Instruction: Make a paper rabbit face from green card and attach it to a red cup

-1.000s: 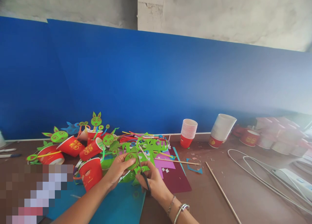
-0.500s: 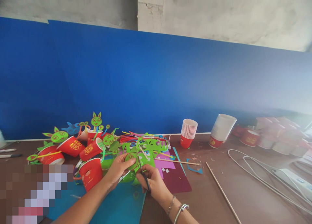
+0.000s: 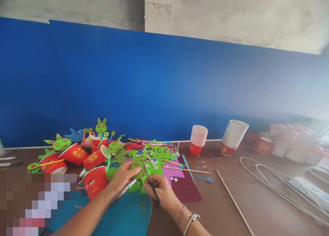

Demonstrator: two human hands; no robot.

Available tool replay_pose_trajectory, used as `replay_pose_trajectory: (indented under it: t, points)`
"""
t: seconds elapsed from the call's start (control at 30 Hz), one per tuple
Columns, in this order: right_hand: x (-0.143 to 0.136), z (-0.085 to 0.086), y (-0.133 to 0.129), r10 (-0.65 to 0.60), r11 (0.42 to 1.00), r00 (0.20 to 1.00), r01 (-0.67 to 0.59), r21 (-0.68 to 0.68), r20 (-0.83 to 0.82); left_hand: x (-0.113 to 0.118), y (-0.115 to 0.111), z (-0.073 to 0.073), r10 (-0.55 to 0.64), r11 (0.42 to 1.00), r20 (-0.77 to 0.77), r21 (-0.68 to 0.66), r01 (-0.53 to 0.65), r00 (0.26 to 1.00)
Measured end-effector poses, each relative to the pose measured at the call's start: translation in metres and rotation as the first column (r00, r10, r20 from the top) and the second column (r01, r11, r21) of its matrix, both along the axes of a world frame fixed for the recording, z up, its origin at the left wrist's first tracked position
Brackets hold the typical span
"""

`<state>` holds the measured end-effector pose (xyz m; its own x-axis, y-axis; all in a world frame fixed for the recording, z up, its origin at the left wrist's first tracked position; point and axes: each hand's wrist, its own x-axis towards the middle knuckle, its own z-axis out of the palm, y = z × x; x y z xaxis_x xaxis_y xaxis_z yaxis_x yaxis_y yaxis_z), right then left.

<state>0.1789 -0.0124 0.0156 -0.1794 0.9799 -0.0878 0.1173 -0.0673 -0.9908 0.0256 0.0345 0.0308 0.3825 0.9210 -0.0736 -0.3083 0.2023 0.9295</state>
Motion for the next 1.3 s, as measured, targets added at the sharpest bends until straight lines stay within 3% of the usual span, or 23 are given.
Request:
replay_pose_trajectory:
  t: [0.53,0.73,0.8,0.87,0.97,1.03,1.1,1.2,1.3]
  points:
    - [-0.002,0.0,0.001,-0.017,1.0,0.999,0.018,-0.017,0.031,-0.001,-0.001,0.004,0.005,1.0,-0.02,-0.003,-0.005,1.0]
    - [0.004,-0.01,0.01,-0.173,0.982,0.984,0.175,0.065,-0.033,-0.003,0.002,0.002,0.018,1.0,-0.087,0.026,-0.015,0.996]
    - [0.008,-0.013,0.013,-0.246,0.963,0.968,0.251,0.098,-0.056,-0.006,0.002,0.001,-0.022,0.994,-0.188,0.103,0.042,0.982]
    - [0.013,-0.015,0.016,-0.325,0.933,0.944,0.329,0.148,-0.048,-0.009,0.0,0.0,-0.11,0.966,-0.325,0.189,0.178,0.939]
    - [0.017,-0.021,0.018,-0.426,0.88,0.904,0.41,0.242,0.019,-0.011,-0.002,-0.003,-0.216,0.88,-0.554,0.247,0.406,0.804]
    - [0.019,-0.025,0.019,-0.449,0.864,0.89,0.411,0.29,0.077,-0.01,-0.001,-0.005,-0.142,0.85,-0.672,0.294,0.437,0.727]
    - [0.02,-0.029,0.02,-0.439,0.866,0.891,0.386,0.317,0.115,-0.009,0.001,-0.008,0.088,0.835,-0.714,0.434,0.339,0.695]
    - [0.021,-0.033,0.021,-0.414,0.876,0.9,0.354,0.326,0.138,-0.008,0.006,-0.013,0.46,0.704,-0.658,0.68,0.207,0.596]
    - [0.021,-0.037,0.021,-0.372,0.897,0.917,0.315,0.31,0.144,-0.009,0.007,-0.02,0.578,0.611,-0.674,0.731,0.302,0.461]
